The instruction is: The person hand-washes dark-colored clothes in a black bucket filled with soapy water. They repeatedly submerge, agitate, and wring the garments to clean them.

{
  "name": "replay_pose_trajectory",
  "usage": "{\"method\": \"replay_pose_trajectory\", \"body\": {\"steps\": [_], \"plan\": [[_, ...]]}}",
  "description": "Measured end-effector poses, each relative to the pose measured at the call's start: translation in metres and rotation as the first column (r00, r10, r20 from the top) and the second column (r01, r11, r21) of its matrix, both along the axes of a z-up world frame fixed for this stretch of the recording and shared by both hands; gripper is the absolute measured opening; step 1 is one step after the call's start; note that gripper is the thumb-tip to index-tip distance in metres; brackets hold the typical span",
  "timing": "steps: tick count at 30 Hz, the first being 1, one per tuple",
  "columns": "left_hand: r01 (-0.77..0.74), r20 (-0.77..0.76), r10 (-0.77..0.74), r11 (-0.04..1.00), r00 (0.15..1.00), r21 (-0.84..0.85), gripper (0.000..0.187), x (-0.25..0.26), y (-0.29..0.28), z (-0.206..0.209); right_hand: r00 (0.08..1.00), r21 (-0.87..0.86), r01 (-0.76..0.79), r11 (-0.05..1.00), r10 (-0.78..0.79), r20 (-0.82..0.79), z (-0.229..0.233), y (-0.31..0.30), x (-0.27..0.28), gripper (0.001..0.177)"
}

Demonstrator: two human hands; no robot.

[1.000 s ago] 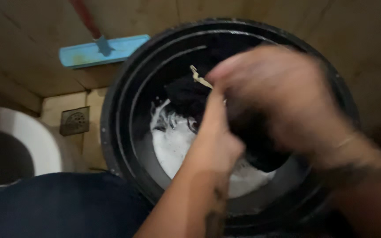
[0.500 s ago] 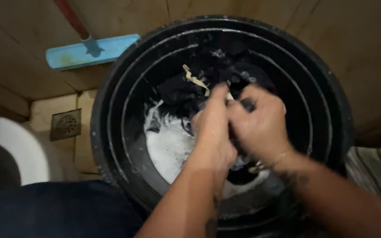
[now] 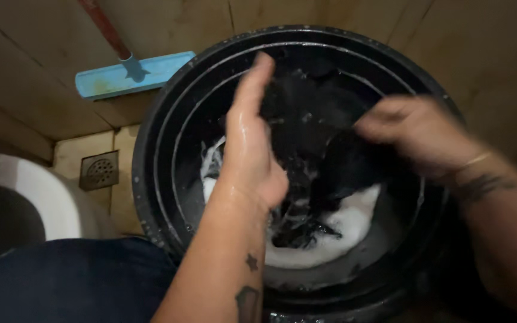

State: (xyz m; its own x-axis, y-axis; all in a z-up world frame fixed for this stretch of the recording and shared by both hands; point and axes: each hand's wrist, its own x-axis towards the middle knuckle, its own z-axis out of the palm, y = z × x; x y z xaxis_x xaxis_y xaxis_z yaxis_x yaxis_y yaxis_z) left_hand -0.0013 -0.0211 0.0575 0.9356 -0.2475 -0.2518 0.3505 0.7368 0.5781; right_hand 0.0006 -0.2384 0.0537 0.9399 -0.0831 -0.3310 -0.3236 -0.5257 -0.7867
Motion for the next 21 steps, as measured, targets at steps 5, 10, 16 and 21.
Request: {"method": "replay_pose_trajectory", "body": {"steps": [5, 10, 16, 21], "plan": [[0.035, -0.376, -0.064, 0.996, 0.925, -0.083, 0.047, 0.011, 0.007, -0.010, 0.895, 0.916, 0.040, 0.399, -0.423, 0.145, 0.046, 0.026, -0.021, 0.023], [0.030, -0.375, -0.062, 0.995, 0.925, -0.091, 0.049, -0.007, -0.062, -0.050, 0.694, -0.316, -0.353, 0.881, 0.473, 0.543, 0.028, 0.085, -0.048, 0.031], [-0.038, -0.435, 0.042, 0.999, 0.899, 0.020, 0.050, -0.030, -0.090, -0.088, 0.655, 0.053, -0.084, 0.995, 0.016, 0.755, -0.025, 0.082, -0.034, 0.023], [-0.118, -0.392, 0.137, 0.990, 0.910, 0.071, 0.052, -0.018, -0.061, -0.086, 0.560, -0.037, -0.094, 0.995, 0.084, 0.824, -0.054, 0.080, -0.047, 0.027]]}}
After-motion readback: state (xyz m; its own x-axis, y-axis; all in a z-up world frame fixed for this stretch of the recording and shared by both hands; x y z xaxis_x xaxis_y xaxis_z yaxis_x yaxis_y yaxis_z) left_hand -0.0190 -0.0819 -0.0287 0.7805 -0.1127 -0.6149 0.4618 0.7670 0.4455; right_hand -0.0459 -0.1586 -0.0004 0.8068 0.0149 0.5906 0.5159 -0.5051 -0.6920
